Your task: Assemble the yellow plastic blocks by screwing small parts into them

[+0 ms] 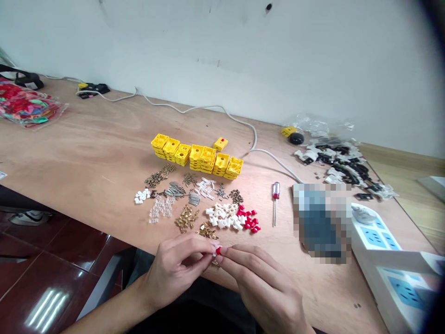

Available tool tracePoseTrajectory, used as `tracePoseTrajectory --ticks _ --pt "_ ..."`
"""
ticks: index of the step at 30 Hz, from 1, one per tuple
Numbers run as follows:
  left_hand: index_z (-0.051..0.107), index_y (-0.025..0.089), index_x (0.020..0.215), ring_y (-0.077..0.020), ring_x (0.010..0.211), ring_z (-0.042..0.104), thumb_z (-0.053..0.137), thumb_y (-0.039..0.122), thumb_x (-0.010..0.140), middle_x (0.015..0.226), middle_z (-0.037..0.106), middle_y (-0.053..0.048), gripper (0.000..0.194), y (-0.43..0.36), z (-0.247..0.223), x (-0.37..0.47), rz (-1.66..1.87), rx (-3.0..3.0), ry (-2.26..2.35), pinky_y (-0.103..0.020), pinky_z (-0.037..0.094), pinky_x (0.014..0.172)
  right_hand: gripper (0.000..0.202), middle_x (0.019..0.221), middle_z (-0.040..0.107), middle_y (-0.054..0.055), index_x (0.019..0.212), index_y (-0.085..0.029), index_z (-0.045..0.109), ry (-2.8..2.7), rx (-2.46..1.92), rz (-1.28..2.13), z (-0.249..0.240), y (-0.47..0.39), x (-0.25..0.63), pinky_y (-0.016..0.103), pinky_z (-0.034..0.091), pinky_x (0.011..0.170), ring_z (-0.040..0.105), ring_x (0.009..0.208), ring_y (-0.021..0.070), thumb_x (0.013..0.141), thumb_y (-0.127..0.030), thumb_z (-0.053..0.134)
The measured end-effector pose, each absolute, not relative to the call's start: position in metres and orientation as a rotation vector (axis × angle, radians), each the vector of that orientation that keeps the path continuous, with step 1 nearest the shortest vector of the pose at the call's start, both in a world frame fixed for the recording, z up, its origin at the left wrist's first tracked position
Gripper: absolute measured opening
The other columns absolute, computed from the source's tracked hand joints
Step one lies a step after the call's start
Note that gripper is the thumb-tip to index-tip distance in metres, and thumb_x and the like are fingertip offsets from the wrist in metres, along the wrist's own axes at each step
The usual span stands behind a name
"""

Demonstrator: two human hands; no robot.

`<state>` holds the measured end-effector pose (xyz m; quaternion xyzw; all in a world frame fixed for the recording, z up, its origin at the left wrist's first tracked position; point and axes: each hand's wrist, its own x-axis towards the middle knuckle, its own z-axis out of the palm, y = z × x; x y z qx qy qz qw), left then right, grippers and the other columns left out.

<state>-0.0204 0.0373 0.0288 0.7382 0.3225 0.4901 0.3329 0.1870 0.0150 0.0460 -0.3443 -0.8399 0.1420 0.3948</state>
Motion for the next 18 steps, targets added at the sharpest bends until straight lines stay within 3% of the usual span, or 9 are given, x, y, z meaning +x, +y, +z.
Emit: tracePoseTrajectory --ticks 7,18 --pt "0.068 0.019 0.107 -0.0138 0.093 0.075 0.067 0.003 0.093 0.103 0.077 -0.005 0.021 0.037 0.027 -0.022 1.267 1.922 0.814 -0.021 0.061 0.083 0.042 0.108 0.077 0.010 0.126 -0.015 0.067 -2.049 -0.870 0.400 0.041 0.015 0.179 0.032 0.065 0.086 0.073 0.104 0.0180 0.092 0.006 0.056" --pt "0.067 0.018 0.105 -0.0142 0.096 0.074 0.065 0.002 0.093 0.103 0.076 -0.005 0.020 0.037 0.028 -0.022 1.314 1.941 0.833 -0.022 0.060 0.087 0.027 0.103 0.080 0.009 0.117 -0.015 0.067 -2.133 -0.883 0.327 0.055 0.021 0.176 0.029 0.066 0.079 0.075 0.092 0.0170 0.098 -0.004 0.052"
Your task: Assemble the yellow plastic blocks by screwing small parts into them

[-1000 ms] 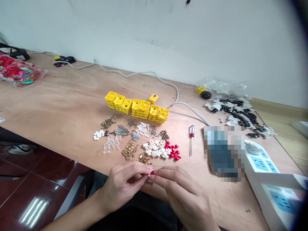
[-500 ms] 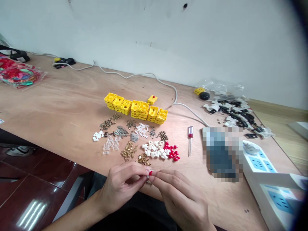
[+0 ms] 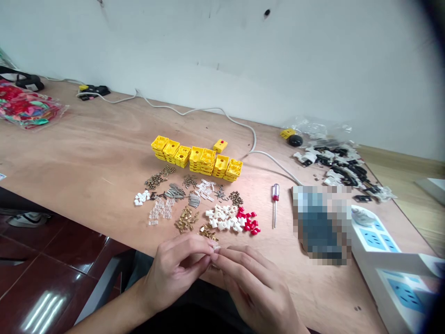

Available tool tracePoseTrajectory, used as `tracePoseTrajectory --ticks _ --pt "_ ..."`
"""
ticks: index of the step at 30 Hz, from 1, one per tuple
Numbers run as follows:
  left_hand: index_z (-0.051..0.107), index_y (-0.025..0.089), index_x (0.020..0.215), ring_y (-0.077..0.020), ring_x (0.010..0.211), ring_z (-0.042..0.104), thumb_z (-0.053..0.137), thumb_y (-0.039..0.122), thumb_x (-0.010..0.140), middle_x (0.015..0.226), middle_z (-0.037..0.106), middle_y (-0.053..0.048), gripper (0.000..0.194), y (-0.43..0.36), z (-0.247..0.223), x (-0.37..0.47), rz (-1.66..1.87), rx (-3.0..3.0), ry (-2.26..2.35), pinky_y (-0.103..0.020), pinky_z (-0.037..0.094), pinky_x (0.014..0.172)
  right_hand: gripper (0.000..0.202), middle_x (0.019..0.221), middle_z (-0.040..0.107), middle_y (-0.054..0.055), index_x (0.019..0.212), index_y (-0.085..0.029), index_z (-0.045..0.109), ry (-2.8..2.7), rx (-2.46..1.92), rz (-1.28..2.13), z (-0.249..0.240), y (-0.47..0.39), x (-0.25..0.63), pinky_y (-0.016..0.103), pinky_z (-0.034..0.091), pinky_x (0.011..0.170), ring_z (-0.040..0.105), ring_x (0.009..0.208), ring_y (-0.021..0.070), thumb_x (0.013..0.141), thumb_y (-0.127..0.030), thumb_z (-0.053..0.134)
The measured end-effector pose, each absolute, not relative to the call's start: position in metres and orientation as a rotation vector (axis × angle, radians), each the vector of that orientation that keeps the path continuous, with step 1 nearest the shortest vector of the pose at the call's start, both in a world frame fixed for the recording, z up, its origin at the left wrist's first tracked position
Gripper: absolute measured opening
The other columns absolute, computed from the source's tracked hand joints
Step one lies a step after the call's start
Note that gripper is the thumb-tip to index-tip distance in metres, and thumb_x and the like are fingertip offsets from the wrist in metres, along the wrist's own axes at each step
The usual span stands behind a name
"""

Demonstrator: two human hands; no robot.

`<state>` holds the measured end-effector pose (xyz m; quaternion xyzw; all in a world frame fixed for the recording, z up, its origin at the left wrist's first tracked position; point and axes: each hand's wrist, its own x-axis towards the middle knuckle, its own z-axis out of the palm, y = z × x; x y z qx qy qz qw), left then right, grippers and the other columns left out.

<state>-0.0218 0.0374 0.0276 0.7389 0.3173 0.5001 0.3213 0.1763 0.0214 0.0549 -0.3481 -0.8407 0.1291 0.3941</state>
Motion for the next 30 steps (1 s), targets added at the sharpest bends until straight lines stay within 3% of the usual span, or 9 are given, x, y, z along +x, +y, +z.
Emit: tracePoseTrajectory --ticks 8,13,19,30 --pt "0.067 0.019 0.107 -0.0151 0.095 0.073 0.066 0.008 0.095 0.101 0.075 -0.005 0.015 0.040 0.029 -0.022 1.306 1.930 0.798 -0.024 0.061 0.085 0.028 0.103 0.077 0.009 0.115 -0.017 0.069 -2.148 -0.911 0.315 0.053 0.018 0.174 0.025 0.065 0.073 0.076 0.090 0.0155 0.098 -0.006 0.049" --pt "0.067 0.018 0.108 -0.0145 0.096 0.073 0.069 0.004 0.092 0.101 0.075 -0.005 0.021 0.040 0.029 -0.021 1.312 1.903 0.803 -0.023 0.060 0.087 0.029 0.098 0.074 0.008 0.114 -0.020 0.070 -2.048 -1.042 0.255 0.052 0.019 0.202 0.025 0.065 0.075 0.075 0.088 0.0162 0.093 -0.003 0.058" --pt "0.067 0.018 0.108 -0.0148 0.100 0.073 0.067 0.000 0.091 0.104 0.075 -0.005 0.025 0.038 0.029 -0.022 1.295 1.872 0.814 -0.024 0.060 0.090 0.017 0.086 0.072 0.005 0.109 -0.021 0.073 -2.123 -1.281 0.337 0.046 0.020 0.236 0.022 0.062 0.058 0.072 0.067 0.0149 0.100 -0.026 0.061" --pt "0.068 0.019 0.108 -0.0151 0.097 0.072 0.066 0.006 0.094 0.102 0.074 -0.005 0.019 0.039 0.033 -0.022 1.242 1.878 0.838 -0.025 0.060 0.087 0.017 0.092 0.072 0.006 0.104 -0.023 0.075 -2.174 -1.287 0.441 0.031 0.025 0.226 0.025 0.063 0.065 0.074 0.077 0.0171 0.099 -0.034 0.063"
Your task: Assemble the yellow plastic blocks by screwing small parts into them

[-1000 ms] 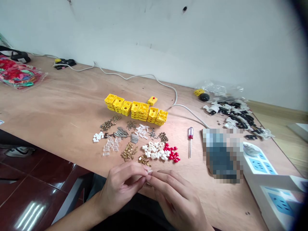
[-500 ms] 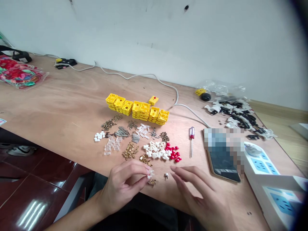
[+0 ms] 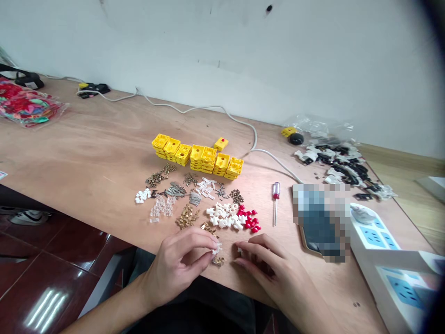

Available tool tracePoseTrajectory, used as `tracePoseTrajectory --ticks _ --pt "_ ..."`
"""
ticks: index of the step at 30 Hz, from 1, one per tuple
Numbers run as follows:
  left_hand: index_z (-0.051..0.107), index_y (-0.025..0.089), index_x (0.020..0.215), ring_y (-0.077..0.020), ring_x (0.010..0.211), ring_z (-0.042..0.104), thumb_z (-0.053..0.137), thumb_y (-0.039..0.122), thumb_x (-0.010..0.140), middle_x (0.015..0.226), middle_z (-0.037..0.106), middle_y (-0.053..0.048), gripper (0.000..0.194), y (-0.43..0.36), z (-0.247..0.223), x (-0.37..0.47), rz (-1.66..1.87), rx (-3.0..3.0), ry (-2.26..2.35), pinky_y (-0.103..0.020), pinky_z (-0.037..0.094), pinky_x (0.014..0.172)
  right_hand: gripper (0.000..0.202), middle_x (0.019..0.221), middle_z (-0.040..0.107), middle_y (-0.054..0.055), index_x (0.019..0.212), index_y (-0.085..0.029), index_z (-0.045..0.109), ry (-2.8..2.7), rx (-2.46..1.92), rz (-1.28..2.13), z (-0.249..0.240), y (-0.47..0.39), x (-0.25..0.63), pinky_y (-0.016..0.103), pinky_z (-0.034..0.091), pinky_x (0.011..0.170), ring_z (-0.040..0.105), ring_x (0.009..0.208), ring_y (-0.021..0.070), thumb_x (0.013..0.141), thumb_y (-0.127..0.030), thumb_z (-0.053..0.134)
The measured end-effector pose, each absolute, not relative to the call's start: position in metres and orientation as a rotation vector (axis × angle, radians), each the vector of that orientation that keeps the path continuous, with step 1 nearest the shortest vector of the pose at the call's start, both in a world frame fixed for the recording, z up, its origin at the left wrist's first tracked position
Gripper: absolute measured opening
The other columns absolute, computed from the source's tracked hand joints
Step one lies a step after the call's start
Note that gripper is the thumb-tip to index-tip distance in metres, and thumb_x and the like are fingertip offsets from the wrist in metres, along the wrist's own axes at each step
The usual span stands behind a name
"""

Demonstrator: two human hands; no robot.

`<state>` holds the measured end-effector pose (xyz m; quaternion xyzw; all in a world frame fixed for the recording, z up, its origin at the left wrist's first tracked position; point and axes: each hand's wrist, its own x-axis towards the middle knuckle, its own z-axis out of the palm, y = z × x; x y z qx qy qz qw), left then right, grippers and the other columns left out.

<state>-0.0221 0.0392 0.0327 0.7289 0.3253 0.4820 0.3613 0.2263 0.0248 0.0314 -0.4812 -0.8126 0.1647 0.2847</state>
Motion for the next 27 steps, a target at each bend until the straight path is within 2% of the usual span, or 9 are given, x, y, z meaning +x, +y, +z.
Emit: tracePoseTrajectory --ticks 7,11,17,22,27 --pt "0.067 0.019 0.108 -0.0144 0.098 0.072 0.065 0.004 0.094 0.103 0.074 -0.005 0.021 0.039 0.030 -0.022 1.235 1.880 0.834 -0.024 0.059 0.089 0.014 0.089 0.071 0.004 0.099 -0.023 0.075 -2.162 -1.284 0.475 0.031 0.024 0.229 0.023 0.062 0.064 0.073 0.073 0.0151 0.099 -0.032 0.064" --pt "0.067 0.020 0.110 -0.0150 0.097 0.071 0.065 0.004 0.093 0.103 0.073 -0.005 0.023 0.039 0.028 -0.023 1.197 1.885 0.836 -0.024 0.060 0.088 0.008 0.088 0.070 0.004 0.100 -0.022 0.072 -2.106 -1.217 0.532 0.042 0.023 0.222 0.020 0.061 0.060 0.072 0.072 0.0139 0.097 -0.026 0.066" --pt "0.066 0.021 0.116 -0.0143 0.090 0.072 0.065 0.007 0.094 0.104 0.072 -0.005 0.026 0.039 0.026 -0.023 1.122 1.857 0.815 -0.019 0.062 0.074 0.010 0.089 0.069 0.003 0.104 -0.021 0.071 -2.017 -0.985 0.619 0.060 0.026 0.191 0.021 0.061 0.069 0.070 0.080 0.0132 0.095 -0.022 0.069" --pt "0.066 0.022 0.118 -0.0121 0.082 0.072 0.068 0.012 0.095 0.104 0.072 -0.004 0.025 0.038 0.027 -0.025 1.109 1.808 0.806 -0.019 0.062 0.075 0.013 0.093 0.069 0.004 0.109 -0.020 0.070 -2.003 -0.974 0.680 0.052 0.030 0.180 0.023 0.061 0.073 0.069 0.085 0.0134 0.096 -0.022 0.068" --pt "0.066 0.024 0.119 -0.0127 0.087 0.073 0.066 0.011 0.095 0.108 0.071 -0.004 0.027 0.037 0.027 -0.025 1.066 1.743 0.799 -0.018 0.063 0.075 0.013 0.091 0.067 0.003 0.108 -0.020 0.071 -1.980 -0.972 0.648 0.048 0.029 0.185 0.021 0.060 0.071 0.068 0.082 0.0121 0.095 -0.018 0.068"
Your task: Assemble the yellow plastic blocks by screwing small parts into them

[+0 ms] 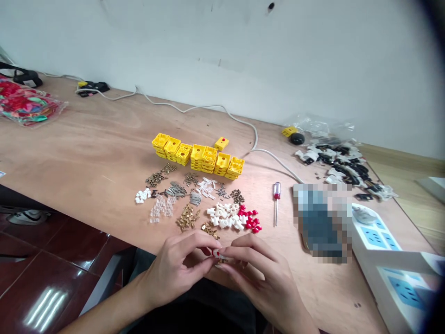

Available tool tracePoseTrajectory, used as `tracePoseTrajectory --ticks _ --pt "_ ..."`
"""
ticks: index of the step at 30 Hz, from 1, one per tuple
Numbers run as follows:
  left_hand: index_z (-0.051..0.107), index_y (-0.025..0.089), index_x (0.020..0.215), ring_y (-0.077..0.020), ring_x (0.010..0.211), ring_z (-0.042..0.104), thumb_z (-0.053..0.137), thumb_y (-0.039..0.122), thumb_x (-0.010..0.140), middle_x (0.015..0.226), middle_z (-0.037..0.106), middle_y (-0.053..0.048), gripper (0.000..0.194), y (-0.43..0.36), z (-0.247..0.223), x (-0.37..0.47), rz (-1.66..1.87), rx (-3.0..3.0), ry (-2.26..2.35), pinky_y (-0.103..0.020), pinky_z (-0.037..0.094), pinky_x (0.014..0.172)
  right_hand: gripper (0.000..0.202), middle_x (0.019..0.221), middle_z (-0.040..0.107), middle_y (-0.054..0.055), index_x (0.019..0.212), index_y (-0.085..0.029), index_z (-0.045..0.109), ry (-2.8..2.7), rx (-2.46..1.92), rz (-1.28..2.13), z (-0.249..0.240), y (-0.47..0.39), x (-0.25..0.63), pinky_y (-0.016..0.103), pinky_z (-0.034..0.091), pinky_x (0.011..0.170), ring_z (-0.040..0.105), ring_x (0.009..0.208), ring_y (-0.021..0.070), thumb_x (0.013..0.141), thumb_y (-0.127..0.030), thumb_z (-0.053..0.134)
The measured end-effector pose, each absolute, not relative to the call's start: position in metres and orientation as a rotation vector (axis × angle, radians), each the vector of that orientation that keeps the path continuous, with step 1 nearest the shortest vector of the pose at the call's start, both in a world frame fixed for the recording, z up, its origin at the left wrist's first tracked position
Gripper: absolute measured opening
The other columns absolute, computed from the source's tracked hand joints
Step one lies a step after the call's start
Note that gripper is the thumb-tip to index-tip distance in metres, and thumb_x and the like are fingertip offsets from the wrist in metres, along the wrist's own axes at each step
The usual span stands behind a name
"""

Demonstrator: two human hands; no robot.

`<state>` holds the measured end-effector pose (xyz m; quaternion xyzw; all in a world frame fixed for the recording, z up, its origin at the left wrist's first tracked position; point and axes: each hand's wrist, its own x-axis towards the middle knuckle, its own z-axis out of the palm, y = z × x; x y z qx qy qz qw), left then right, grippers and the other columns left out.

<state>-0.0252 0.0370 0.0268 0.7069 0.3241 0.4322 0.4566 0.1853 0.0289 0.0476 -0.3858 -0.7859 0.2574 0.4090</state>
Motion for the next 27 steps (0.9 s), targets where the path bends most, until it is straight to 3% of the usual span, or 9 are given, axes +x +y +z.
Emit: tracePoseTrajectory --ticks 7,11,17,27 --pt "0.066 0.024 0.117 -0.0138 0.093 0.073 0.065 0.009 0.095 0.106 0.072 -0.003 0.027 0.039 0.029 -0.026 1.078 1.742 0.797 -0.019 0.063 0.079 0.018 0.083 0.065 0.003 0.110 -0.020 0.074 -2.006 -0.934 0.496 0.046 0.029 0.184 0.020 0.056 0.057 0.064 0.071 0.0112 0.098 -0.014 0.063" --pt "0.066 0.023 0.115 -0.0139 0.092 0.072 0.065 0.007 0.093 0.104 0.072 -0.003 0.026 0.038 0.029 -0.026 1.077 1.763 0.811 -0.019 0.062 0.078 0.017 0.081 0.065 0.003 0.110 -0.021 0.075 -2.031 -0.947 0.415 0.047 0.028 0.184 0.022 0.055 0.057 0.063 0.069 0.0117 0.098 -0.017 0.064" --pt "0.066 0.023 0.116 -0.0126 0.090 0.072 0.066 0.007 0.093 0.105 0.072 -0.002 0.029 0.038 0.028 -0.025 1.081 1.751 0.795 -0.018 0.062 0.078 0.024 0.084 0.067 0.003 0.111 -0.022 0.075 -2.021 -0.949 0.378 0.046 0.027 0.183 0.023 0.055 0.057 0.062 0.068 0.0113 0.097 -0.009 0.061" --pt "0.065 0.024 0.121 -0.0112 0.083 0.073 0.065 0.002 0.089 0.107 0.072 -0.002 0.039 0.037 0.026 -0.026 1.071 1.746 0.768 -0.018 0.063 0.075 0.018 0.081 0.068 0.003 0.096 -0.019 0.072 -1.929 -0.987 0.396 0.046 0.027 0.176 0.020 0.056 0.057 0.069 0.071 0.0117 0.095 -0.006 0.060"
